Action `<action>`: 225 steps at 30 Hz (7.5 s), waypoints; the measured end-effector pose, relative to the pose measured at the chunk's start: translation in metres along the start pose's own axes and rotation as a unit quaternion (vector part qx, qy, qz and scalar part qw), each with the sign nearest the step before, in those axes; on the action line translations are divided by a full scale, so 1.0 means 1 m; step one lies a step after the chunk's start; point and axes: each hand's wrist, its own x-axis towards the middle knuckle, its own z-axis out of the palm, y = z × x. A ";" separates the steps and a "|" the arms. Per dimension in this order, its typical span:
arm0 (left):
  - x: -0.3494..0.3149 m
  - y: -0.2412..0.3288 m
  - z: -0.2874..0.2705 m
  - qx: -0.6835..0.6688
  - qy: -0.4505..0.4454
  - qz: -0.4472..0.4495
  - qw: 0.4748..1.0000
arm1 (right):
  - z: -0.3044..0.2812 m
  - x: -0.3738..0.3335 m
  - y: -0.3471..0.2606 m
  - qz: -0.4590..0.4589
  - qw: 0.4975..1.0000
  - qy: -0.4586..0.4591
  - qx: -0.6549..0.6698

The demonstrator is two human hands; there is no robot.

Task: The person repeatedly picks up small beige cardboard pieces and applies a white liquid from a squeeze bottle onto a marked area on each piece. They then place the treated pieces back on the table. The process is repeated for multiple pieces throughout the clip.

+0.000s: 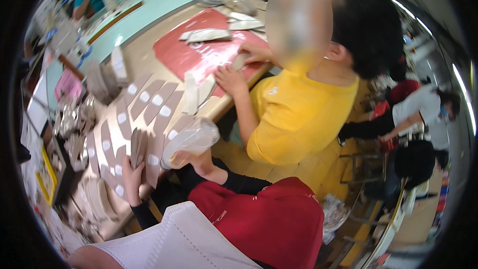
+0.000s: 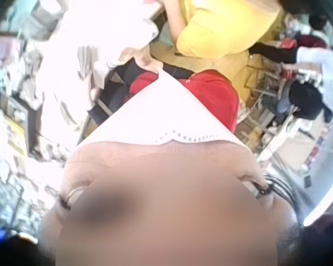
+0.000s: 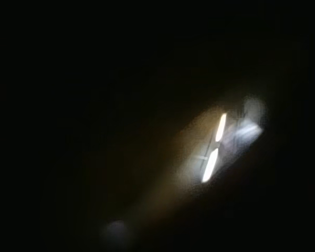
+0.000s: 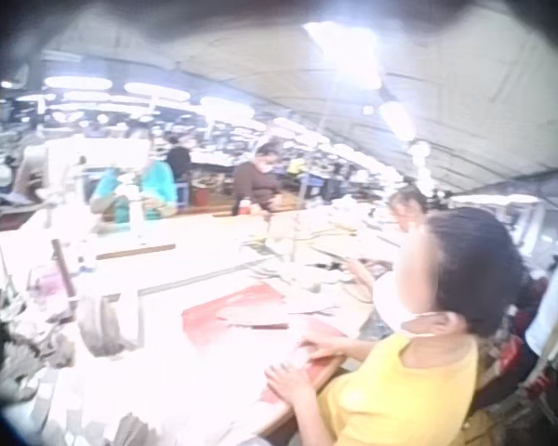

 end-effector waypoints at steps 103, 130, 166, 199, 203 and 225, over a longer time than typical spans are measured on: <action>-0.084 0.079 -0.001 -0.556 -0.090 -0.104 0.820 | 0.046 0.032 -0.010 -0.065 0.973 -0.185 -0.124; -0.079 0.054 -0.031 -0.596 0.045 -0.138 0.790 | 0.048 0.048 -0.008 0.409 0.889 -0.172 0.112; -0.085 0.071 -0.010 -0.502 0.065 -0.051 0.861 | 0.072 0.026 -0.002 -0.060 0.947 -0.283 -0.141; -0.090 0.083 -0.008 -0.558 0.043 -0.092 0.824 | 0.062 0.014 -0.002 -0.085 0.934 -0.317 -0.145; -0.090 0.085 -0.007 -0.547 0.039 -0.099 0.831 | 0.060 0.016 -0.005 -0.090 0.935 -0.303 -0.160; -0.091 0.081 -0.019 -0.653 0.013 -0.140 0.744 | 0.059 0.033 -0.005 -0.079 0.938 -0.293 -0.166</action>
